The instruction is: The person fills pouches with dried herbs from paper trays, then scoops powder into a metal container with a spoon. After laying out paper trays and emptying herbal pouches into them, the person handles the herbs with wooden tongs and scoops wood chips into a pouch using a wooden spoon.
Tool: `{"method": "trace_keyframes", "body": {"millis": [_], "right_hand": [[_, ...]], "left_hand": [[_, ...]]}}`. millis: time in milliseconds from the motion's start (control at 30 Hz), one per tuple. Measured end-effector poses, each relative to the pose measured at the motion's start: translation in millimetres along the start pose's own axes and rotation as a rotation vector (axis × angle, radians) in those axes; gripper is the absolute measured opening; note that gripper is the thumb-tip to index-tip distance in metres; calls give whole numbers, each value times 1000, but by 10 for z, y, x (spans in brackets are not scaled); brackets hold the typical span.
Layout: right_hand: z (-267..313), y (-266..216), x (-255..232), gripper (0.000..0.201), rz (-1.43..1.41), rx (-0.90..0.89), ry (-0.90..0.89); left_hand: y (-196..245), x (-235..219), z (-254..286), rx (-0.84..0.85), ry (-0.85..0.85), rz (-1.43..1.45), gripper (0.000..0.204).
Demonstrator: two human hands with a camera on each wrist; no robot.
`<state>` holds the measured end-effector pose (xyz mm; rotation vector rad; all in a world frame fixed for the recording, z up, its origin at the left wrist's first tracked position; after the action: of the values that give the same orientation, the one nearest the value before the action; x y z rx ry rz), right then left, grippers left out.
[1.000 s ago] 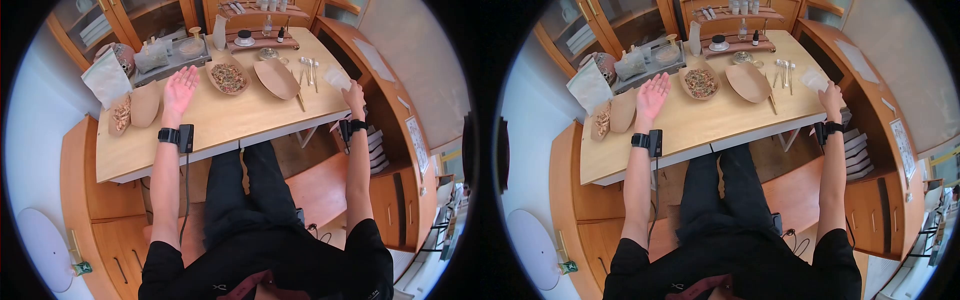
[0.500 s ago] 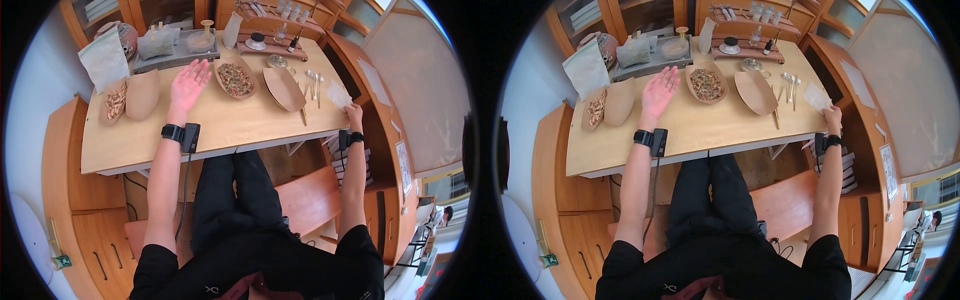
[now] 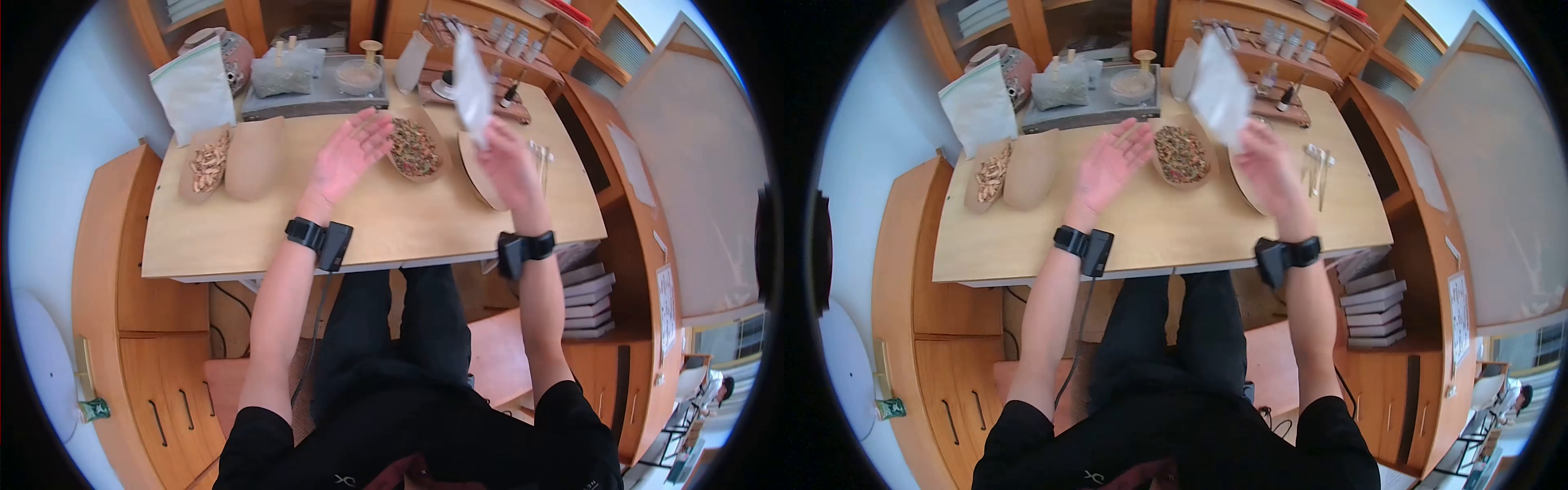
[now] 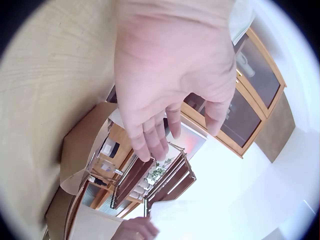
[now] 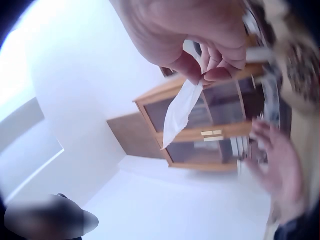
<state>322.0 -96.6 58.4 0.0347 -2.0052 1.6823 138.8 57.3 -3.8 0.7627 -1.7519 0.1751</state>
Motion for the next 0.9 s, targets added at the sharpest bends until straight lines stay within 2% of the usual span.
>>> {"method": "trace_keyframes", "body": {"millis": [100,133,200,267,300,367,400,433,467,533,567,633,767,900], "right_hand": [[-171,507,988,26,-284,286,-332],[-253,648,1119,26,-297,292,-347],[-314,931,1400,22,-707,488,-476],[-354,1047,1540,21,-715,544,-517],[-371,1082,1610,20,-712,595,-553],[-394,1088,1633,20,-631,535,-595],[-439,1111,1520,20,-250,441,-511],[-495,1074,1386,20,127,339,-415],[-505,1027,1345,20,121,341,-412],[-614,713,1139,21,718,13,-288],[-644,633,1100,21,718,18,-289],[-765,384,913,23,529,-20,-83],[-931,320,860,23,456,-30,-71],[-1001,392,933,21,481,-119,-165]], "left_hand": [[21,50,-35,-43,-74,-3,58],[32,46,-50,-86,-97,37,60],[40,100,-30,-130,-110,73,62],[193,259,-41,-16,-47,-57,62],[252,215,-67,-17,-47,-69,62],[342,-25,-71,-13,92,-119,60],[339,-23,-56,-18,99,-121,60],[411,-75,-23,78,183,-159,56],[491,-122,5,174,265,-195,53],[531,-176,33,218,323,-178,52],[573,-213,52,267,371,-166,50],[588,-201,30,283,359,-155,51],[559,-216,11,257,361,-208,52],[530,-204,-21,217,330,-237,51]]}}
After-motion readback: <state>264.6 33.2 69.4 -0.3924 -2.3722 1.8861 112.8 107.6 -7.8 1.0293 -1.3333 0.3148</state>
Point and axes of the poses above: each hand's wrist, its own z-axis away from the middle knuckle, its own x-axis out of the palm, y = z × x, the point moved 8 cm from there along -z, towards the middle knuckle, and after that the axes turned 12 degrees about z, right-handed, at the moved point
